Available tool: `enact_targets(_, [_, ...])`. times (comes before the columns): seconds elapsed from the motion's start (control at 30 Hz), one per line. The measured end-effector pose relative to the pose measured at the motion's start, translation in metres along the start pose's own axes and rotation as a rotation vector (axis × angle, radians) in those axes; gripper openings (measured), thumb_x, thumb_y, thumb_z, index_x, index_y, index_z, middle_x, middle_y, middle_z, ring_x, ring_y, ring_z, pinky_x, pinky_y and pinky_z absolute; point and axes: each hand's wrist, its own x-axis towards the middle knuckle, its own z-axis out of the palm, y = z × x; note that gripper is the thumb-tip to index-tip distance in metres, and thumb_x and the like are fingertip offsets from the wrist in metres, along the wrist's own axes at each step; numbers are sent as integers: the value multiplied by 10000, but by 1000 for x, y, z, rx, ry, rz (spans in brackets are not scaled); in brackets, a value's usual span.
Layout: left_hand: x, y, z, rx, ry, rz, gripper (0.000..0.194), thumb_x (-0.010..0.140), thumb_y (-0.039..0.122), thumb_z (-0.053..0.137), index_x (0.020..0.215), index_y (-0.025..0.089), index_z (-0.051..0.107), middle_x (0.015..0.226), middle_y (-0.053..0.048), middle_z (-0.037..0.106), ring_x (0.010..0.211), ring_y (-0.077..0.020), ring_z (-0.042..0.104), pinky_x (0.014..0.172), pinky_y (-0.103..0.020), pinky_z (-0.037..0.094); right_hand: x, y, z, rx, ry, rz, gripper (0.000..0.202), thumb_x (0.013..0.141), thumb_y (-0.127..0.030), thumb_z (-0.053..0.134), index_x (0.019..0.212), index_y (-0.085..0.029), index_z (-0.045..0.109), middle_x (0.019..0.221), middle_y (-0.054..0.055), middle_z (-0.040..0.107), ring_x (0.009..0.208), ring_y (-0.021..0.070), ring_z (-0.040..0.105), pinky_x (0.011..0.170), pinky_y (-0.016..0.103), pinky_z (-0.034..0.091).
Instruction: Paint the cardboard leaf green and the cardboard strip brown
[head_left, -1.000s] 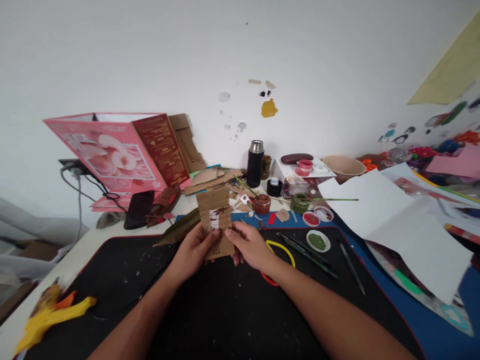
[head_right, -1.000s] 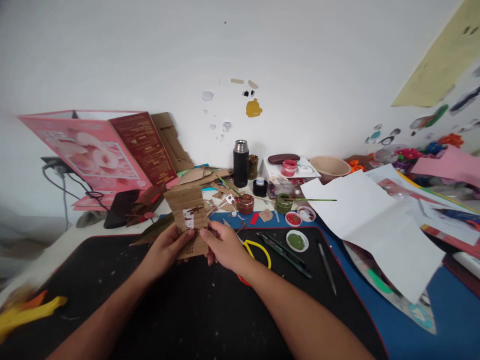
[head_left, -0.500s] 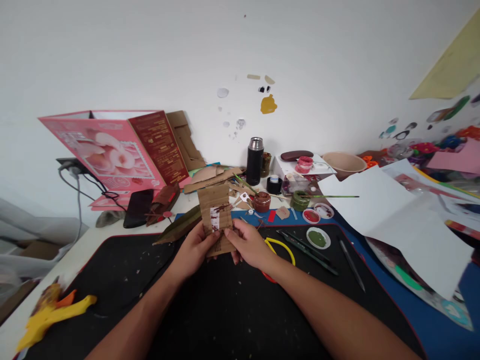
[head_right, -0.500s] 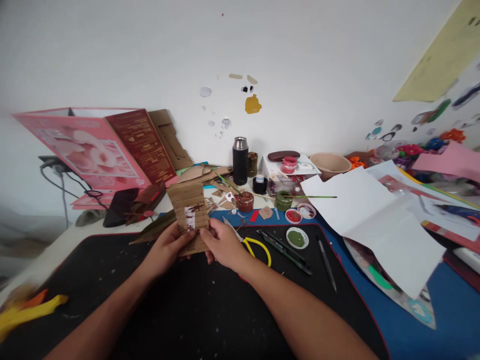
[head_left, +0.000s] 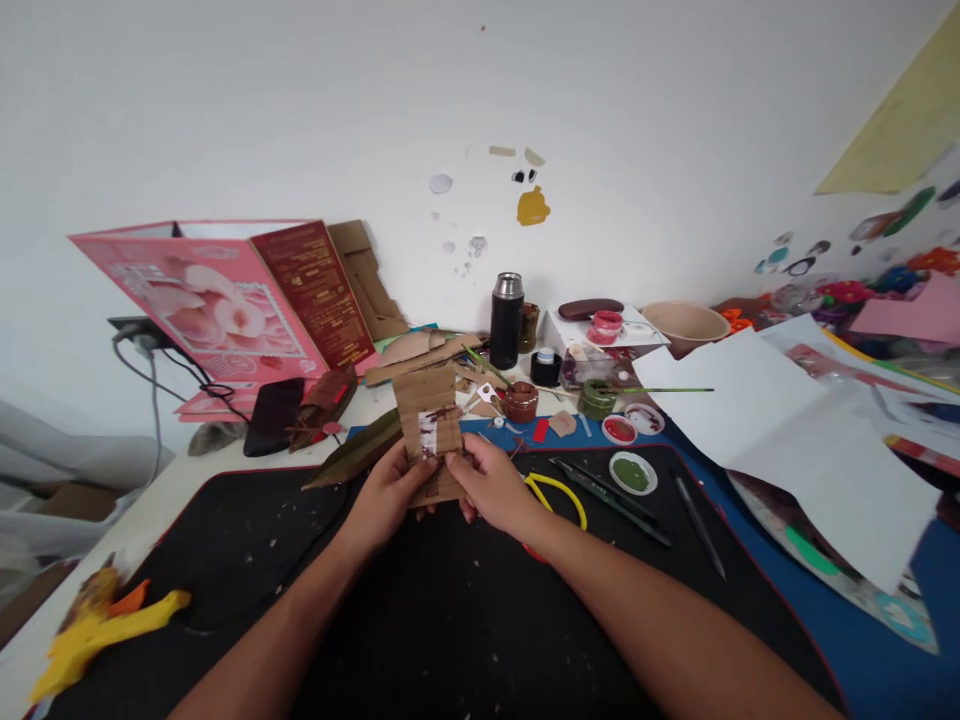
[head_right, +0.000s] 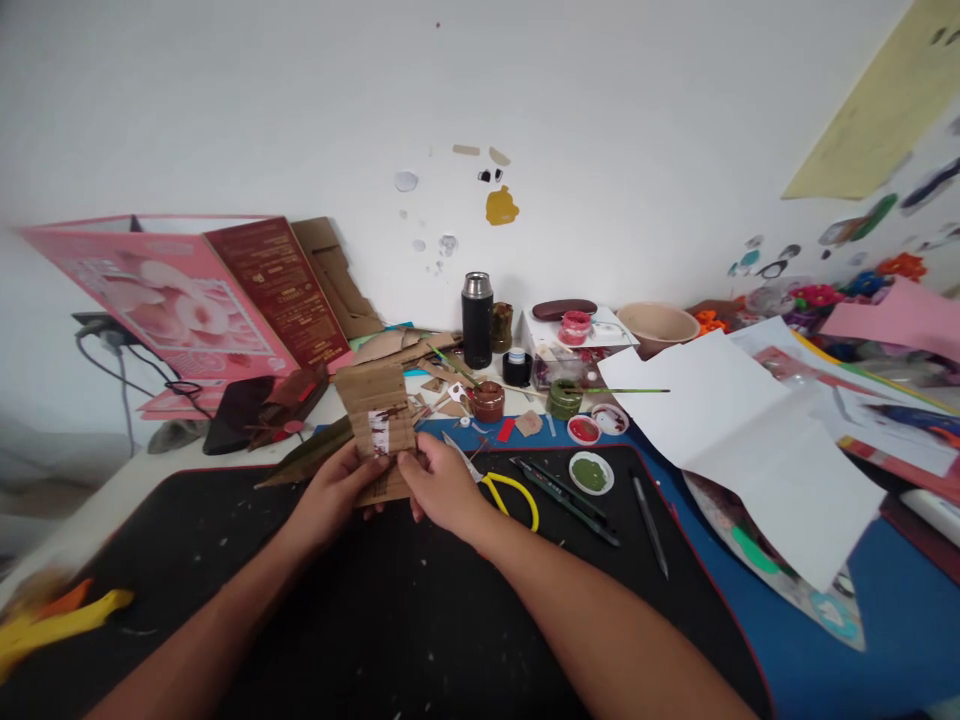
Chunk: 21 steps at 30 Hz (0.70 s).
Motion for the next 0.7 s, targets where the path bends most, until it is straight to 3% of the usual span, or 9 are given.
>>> enact_targets(0.13, [0, 4, -4, -59, -19, 24, 562, 775, 531, 886, 1155, 170, 685, 971, -64, 787, 812, -222, 732, 697, -304, 596, -5, -5, -4, 14, -38, 30, 247, 983, -465, 582, 1020, -222, 562, 561, -111, 528, 362, 96, 507, 356, 183, 387])
enact_targets(0.5, [-2, -1, -5, -26, -36, 74, 509, 845, 533, 837, 1172, 178, 679, 1093, -97, 803, 895, -250, 746, 805, -359, 608, -5, -4, -3, 2, -34, 38, 234, 1005, -449, 581, 993, -216, 573, 614, -97, 556, 355, 82, 505, 346, 185, 375])
enact_targets(0.7, [-1, -1, -3, -10, -16, 74, 520, 821, 537, 847, 1151, 172, 677, 1090, -106, 802, 904, -266, 745, 783, -352, 600, -5, -2, -2, -1, -17, 39, 240, 1008, -451, 591, 1000, -211, 585, 656, -87, 557, 370, 75, 517, 352, 180, 383])
